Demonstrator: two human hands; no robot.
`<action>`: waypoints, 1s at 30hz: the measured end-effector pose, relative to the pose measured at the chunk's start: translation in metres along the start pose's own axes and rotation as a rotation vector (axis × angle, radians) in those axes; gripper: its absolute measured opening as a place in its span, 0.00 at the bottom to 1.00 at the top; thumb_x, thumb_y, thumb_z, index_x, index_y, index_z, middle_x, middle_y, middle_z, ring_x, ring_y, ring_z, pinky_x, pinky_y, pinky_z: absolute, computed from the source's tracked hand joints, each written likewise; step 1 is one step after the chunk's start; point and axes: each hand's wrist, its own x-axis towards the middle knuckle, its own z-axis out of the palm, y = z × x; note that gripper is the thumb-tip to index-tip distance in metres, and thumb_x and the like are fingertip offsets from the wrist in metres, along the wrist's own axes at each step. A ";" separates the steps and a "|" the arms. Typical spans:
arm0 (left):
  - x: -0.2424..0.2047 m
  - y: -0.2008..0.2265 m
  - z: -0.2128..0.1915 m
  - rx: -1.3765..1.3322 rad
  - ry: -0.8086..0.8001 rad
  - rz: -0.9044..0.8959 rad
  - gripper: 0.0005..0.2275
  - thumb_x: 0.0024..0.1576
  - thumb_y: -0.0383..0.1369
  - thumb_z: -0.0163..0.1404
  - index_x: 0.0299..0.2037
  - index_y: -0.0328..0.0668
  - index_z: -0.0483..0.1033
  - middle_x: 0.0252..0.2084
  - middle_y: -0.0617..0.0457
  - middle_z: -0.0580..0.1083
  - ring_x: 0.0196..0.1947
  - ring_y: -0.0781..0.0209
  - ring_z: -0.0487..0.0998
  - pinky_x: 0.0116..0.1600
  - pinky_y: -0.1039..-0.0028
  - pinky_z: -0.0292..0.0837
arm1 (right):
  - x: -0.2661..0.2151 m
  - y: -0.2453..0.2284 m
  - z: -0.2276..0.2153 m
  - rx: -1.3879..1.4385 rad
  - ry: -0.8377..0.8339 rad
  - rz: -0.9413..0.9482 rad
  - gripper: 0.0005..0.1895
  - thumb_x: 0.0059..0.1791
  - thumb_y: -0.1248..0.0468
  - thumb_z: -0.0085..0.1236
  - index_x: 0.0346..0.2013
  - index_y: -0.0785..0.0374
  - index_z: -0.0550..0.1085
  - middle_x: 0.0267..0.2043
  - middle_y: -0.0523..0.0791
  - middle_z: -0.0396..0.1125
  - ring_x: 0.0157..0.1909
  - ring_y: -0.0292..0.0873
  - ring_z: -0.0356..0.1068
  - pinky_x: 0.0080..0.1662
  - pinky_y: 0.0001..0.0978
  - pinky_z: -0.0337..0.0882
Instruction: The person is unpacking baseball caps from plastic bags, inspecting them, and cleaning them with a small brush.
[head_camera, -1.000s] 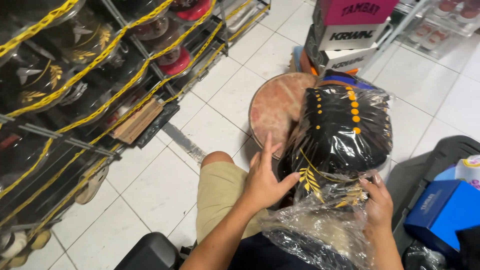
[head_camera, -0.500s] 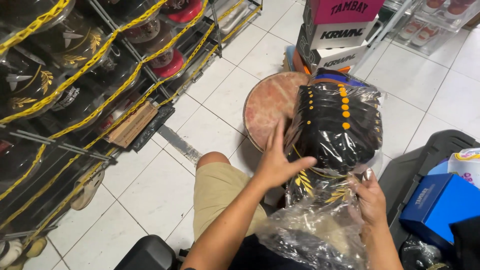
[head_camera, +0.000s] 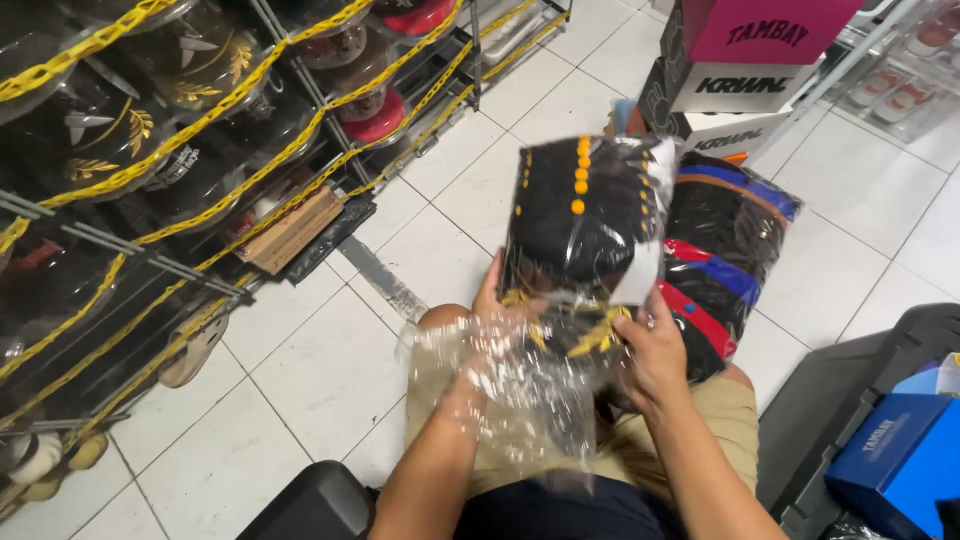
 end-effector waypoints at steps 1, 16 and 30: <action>0.010 -0.006 -0.007 0.001 0.002 -0.002 0.55 0.39 0.31 0.73 0.76 0.44 0.49 0.71 0.31 0.60 0.65 0.34 0.69 0.68 0.54 0.69 | 0.008 0.005 0.011 0.001 0.000 0.003 0.43 0.45 0.78 0.52 0.75 0.54 0.58 0.64 0.47 0.65 0.52 0.45 0.70 0.48 0.35 0.76; 0.123 -0.119 -0.044 0.812 0.187 -0.193 0.45 0.45 0.50 0.68 0.74 0.81 0.54 0.71 0.29 0.60 0.68 0.32 0.66 0.70 0.51 0.62 | -0.012 0.072 0.024 -0.466 -0.072 0.256 0.31 0.45 0.68 0.62 0.64 0.58 0.73 0.81 0.51 0.45 0.75 0.61 0.53 0.58 0.51 0.69; -0.017 -0.012 -0.018 -0.020 0.208 0.240 0.39 0.59 0.61 0.33 0.74 0.41 0.59 0.71 0.49 0.65 0.62 0.62 0.67 0.68 0.75 0.57 | -0.042 0.023 0.032 -0.822 -0.008 -0.431 0.04 0.49 0.65 0.63 0.38 0.58 0.82 0.47 0.49 0.78 0.55 0.51 0.76 0.53 0.40 0.74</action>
